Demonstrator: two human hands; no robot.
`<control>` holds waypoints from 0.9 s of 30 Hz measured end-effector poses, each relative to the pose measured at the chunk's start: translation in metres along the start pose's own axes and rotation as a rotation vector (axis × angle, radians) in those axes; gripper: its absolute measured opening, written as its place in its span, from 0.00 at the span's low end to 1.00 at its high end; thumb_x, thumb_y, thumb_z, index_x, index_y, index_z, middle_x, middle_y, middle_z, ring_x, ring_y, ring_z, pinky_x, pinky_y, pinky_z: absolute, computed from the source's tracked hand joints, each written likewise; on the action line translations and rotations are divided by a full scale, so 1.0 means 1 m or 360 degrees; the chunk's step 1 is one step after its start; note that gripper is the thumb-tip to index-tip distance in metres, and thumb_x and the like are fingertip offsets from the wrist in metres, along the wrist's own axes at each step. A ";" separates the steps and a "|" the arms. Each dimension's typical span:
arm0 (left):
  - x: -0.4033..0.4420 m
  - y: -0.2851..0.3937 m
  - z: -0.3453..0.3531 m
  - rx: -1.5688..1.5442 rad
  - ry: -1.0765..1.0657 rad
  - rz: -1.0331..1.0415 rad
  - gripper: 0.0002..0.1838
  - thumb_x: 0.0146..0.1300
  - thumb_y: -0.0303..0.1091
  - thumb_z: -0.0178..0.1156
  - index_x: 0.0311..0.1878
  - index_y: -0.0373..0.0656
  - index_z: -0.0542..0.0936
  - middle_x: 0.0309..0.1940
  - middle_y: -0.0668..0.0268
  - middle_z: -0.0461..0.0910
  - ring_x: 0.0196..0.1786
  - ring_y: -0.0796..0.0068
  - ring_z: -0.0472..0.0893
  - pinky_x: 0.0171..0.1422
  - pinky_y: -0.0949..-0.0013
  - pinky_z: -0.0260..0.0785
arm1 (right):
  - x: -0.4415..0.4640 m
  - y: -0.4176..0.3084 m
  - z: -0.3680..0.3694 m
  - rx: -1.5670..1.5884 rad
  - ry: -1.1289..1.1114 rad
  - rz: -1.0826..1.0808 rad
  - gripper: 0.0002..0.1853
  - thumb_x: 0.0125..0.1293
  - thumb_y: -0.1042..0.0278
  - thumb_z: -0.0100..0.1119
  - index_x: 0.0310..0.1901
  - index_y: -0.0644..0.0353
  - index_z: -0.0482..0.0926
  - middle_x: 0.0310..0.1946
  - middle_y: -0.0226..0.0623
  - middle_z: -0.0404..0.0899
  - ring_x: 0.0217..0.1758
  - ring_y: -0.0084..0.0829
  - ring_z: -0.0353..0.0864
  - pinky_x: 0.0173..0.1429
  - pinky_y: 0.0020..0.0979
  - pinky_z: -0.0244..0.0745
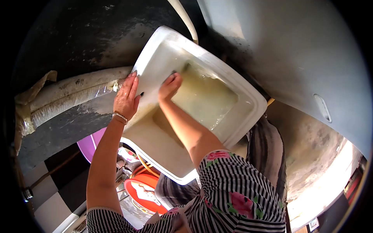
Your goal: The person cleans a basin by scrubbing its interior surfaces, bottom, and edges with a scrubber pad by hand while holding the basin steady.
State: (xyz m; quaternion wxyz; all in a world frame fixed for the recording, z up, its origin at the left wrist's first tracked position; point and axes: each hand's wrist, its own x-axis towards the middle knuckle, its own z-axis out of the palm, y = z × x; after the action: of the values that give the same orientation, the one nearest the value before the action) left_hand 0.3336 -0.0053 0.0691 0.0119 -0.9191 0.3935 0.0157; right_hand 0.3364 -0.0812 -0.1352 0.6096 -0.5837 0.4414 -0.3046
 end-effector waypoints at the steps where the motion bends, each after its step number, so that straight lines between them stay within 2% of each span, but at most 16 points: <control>1: 0.000 -0.001 -0.001 0.0010 -0.0002 0.0005 0.40 0.54 0.25 0.61 0.71 0.42 0.59 0.73 0.65 0.57 0.73 0.63 0.61 0.73 0.64 0.60 | 0.016 0.009 0.004 -0.0001 -0.0051 0.0316 0.15 0.70 0.65 0.47 0.50 0.69 0.70 0.48 0.52 0.72 0.50 0.46 0.71 0.59 0.39 0.65; 3: 0.000 -0.001 -0.001 0.0015 -0.0007 0.0012 0.39 0.54 0.25 0.61 0.71 0.42 0.59 0.73 0.65 0.57 0.73 0.63 0.60 0.73 0.64 0.59 | 0.038 0.023 0.006 -0.0021 -0.0148 0.0948 0.18 0.71 0.63 0.44 0.53 0.71 0.70 0.52 0.53 0.72 0.53 0.44 0.72 0.60 0.38 0.65; 6: 0.000 -0.001 -0.001 -0.0006 -0.0051 -0.0013 0.39 0.54 0.26 0.60 0.71 0.41 0.59 0.73 0.64 0.57 0.74 0.63 0.60 0.74 0.64 0.58 | 0.006 0.040 0.001 0.0700 -0.0038 0.1223 0.21 0.72 0.61 0.42 0.57 0.70 0.69 0.57 0.48 0.72 0.58 0.38 0.72 0.63 0.37 0.64; 7: 0.000 -0.003 -0.001 -0.0012 -0.0045 -0.0007 0.39 0.54 0.26 0.60 0.71 0.41 0.59 0.73 0.64 0.57 0.74 0.62 0.59 0.74 0.63 0.58 | -0.017 0.022 -0.009 0.0997 -0.0017 0.1320 0.21 0.71 0.63 0.43 0.60 0.68 0.69 0.58 0.42 0.72 0.58 0.35 0.71 0.64 0.34 0.64; 8: -0.001 -0.003 0.000 -0.0023 -0.0045 -0.0001 0.39 0.55 0.26 0.60 0.71 0.41 0.59 0.73 0.64 0.57 0.74 0.62 0.59 0.74 0.63 0.58 | -0.046 0.051 -0.009 0.0939 -0.0099 0.1399 0.20 0.71 0.66 0.46 0.60 0.66 0.70 0.59 0.39 0.72 0.59 0.31 0.71 0.65 0.32 0.64; 9: 0.000 -0.003 0.001 -0.0035 -0.0046 0.0006 0.39 0.55 0.26 0.60 0.71 0.41 0.59 0.73 0.64 0.57 0.74 0.62 0.59 0.74 0.63 0.57 | -0.061 0.026 -0.021 0.0915 -0.0069 0.1650 0.20 0.70 0.70 0.49 0.61 0.67 0.70 0.59 0.38 0.72 0.59 0.30 0.71 0.66 0.32 0.65; 10: 0.001 -0.002 0.001 -0.0038 -0.0037 0.0007 0.39 0.55 0.26 0.60 0.71 0.41 0.59 0.73 0.63 0.57 0.74 0.62 0.59 0.75 0.63 0.57 | -0.073 0.032 -0.025 0.0832 -0.0102 0.1758 0.18 0.69 0.73 0.52 0.59 0.66 0.72 0.56 0.37 0.75 0.57 0.29 0.74 0.63 0.31 0.69; 12: 0.000 -0.002 -0.001 -0.0038 -0.0036 0.0007 0.39 0.55 0.26 0.60 0.71 0.41 0.59 0.73 0.63 0.57 0.74 0.62 0.59 0.75 0.63 0.57 | -0.062 0.055 -0.007 0.1083 0.0011 0.1833 0.15 0.69 0.71 0.51 0.54 0.66 0.75 0.52 0.38 0.78 0.52 0.30 0.77 0.57 0.32 0.74; 14: 0.000 -0.001 -0.001 -0.0020 -0.0028 0.0011 0.39 0.54 0.25 0.60 0.71 0.41 0.59 0.73 0.63 0.57 0.73 0.62 0.59 0.75 0.63 0.57 | -0.003 0.023 -0.005 0.1156 0.0154 0.1946 0.13 0.68 0.68 0.52 0.49 0.66 0.76 0.48 0.39 0.79 0.48 0.33 0.78 0.50 0.31 0.76; 16: -0.001 -0.001 -0.001 -0.0027 -0.0041 0.0012 0.40 0.54 0.25 0.60 0.71 0.40 0.58 0.73 0.61 0.57 0.73 0.60 0.60 0.75 0.62 0.57 | 0.043 0.027 0.005 0.1120 0.0023 0.2070 0.15 0.69 0.63 0.50 0.48 0.68 0.75 0.46 0.43 0.79 0.48 0.38 0.79 0.50 0.35 0.75; 18: 0.001 0.000 -0.002 -0.0071 -0.0059 0.0008 0.40 0.53 0.23 0.60 0.72 0.38 0.58 0.72 0.58 0.57 0.73 0.55 0.60 0.74 0.59 0.56 | 0.039 0.032 0.022 0.0648 0.0179 0.1430 0.16 0.69 0.63 0.48 0.48 0.68 0.74 0.47 0.47 0.77 0.50 0.41 0.77 0.53 0.38 0.73; 19: 0.003 0.000 -0.002 -0.0054 -0.0057 -0.0005 0.40 0.53 0.24 0.61 0.71 0.39 0.58 0.72 0.60 0.57 0.73 0.58 0.60 0.74 0.60 0.57 | 0.034 0.031 0.034 0.0421 0.0251 0.1099 0.16 0.70 0.63 0.47 0.48 0.68 0.73 0.48 0.48 0.77 0.51 0.43 0.77 0.55 0.39 0.72; 20: 0.001 0.000 -0.001 -0.0037 -0.0066 -0.0020 0.40 0.53 0.24 0.61 0.71 0.40 0.59 0.73 0.62 0.57 0.73 0.60 0.60 0.74 0.62 0.58 | 0.016 -0.002 0.028 0.0261 0.0252 0.1082 0.14 0.70 0.65 0.45 0.49 0.67 0.70 0.49 0.52 0.74 0.54 0.47 0.74 0.59 0.42 0.68; 22: 0.001 -0.002 0.000 0.0000 -0.0047 -0.0017 0.40 0.53 0.25 0.62 0.71 0.42 0.60 0.73 0.64 0.57 0.73 0.63 0.60 0.74 0.64 0.59 | -0.009 -0.018 0.022 -0.0037 0.0193 0.0836 0.12 0.68 0.68 0.48 0.49 0.65 0.70 0.49 0.54 0.72 0.53 0.48 0.73 0.59 0.41 0.68; 25: -0.001 -0.001 -0.001 0.0025 -0.0023 0.0007 0.40 0.53 0.25 0.62 0.71 0.42 0.60 0.73 0.65 0.57 0.73 0.63 0.60 0.74 0.65 0.59 | 0.018 -0.002 -0.009 -0.0400 -0.0265 0.0231 0.12 0.65 0.71 0.51 0.48 0.63 0.70 0.46 0.53 0.73 0.51 0.50 0.73 0.57 0.42 0.69; 27: 0.000 0.001 -0.003 0.0013 -0.0038 -0.0014 0.40 0.53 0.25 0.62 0.71 0.42 0.59 0.73 0.65 0.57 0.74 0.63 0.59 0.74 0.65 0.59 | 0.049 -0.001 -0.033 -0.0737 -0.0539 -0.0338 0.09 0.59 0.74 0.54 0.43 0.57 0.72 0.40 0.43 0.73 0.47 0.45 0.73 0.52 0.41 0.69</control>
State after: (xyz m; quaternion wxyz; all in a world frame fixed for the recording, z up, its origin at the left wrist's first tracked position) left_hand 0.3331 -0.0063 0.0721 0.0203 -0.9205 0.3895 0.0250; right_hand 0.3284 -0.1396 -0.1412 0.4899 -0.7925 0.3278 -0.1563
